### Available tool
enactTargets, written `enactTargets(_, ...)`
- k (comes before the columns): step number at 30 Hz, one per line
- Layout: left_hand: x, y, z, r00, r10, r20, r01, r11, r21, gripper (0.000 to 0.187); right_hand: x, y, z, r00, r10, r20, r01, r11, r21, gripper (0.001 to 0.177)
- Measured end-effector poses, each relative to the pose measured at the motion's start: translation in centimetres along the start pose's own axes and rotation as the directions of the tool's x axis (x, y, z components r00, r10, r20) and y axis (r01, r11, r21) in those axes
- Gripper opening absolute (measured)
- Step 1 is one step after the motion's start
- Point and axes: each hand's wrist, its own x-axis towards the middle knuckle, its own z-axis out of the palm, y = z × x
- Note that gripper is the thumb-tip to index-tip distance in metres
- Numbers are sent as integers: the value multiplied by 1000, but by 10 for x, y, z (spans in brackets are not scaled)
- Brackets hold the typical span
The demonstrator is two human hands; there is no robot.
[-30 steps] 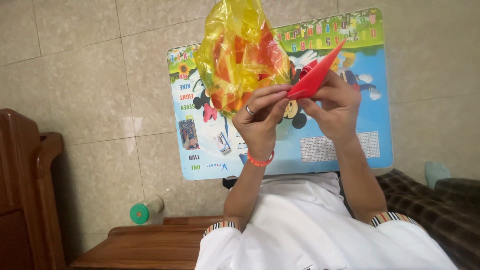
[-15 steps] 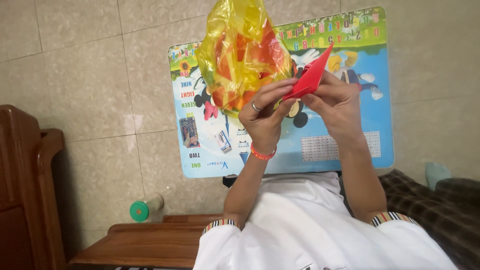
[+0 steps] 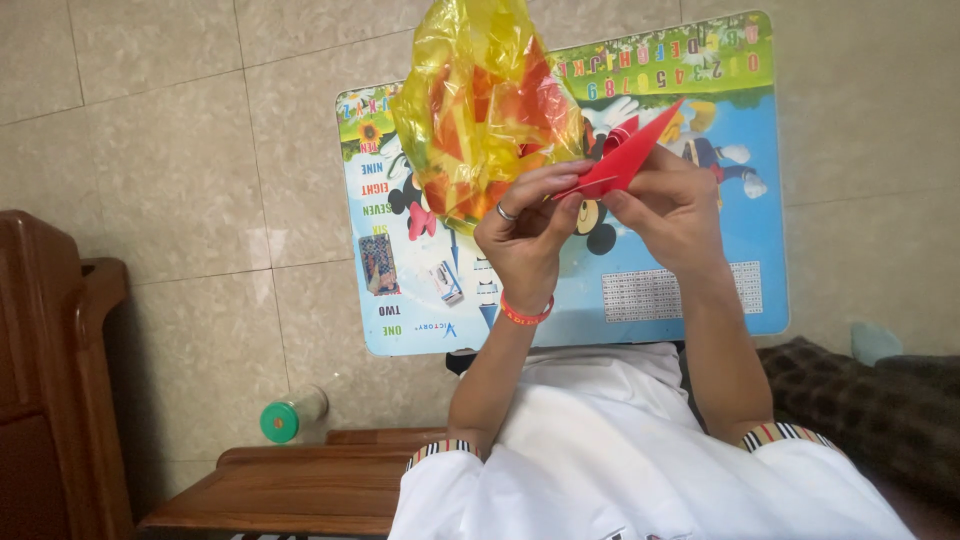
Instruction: Folding and stapling red paper pieces to create a decorative item.
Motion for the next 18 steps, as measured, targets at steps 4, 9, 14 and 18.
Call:
enactTargets(4,-3,-1,4,1000,-4,-15,3,1000,-18,19,1,-6,8,999,-36,-23,35,998,-49,17)
enactTargets(9,-4,-4,7,999,33,-31,-33,999,21,20,1,-8,16,994,83,-78,-74,990,121,11)
enactTargets(14,-5,-13,1,999,46,-13,-45,998,51,20,-4,6,12,985,136,-108,-119,981,153,14)
enactTargets(18,-4,-11,4,999,45,20,-46,998,33,22,-3,7,14,973,170,-154,-138,971,196,8)
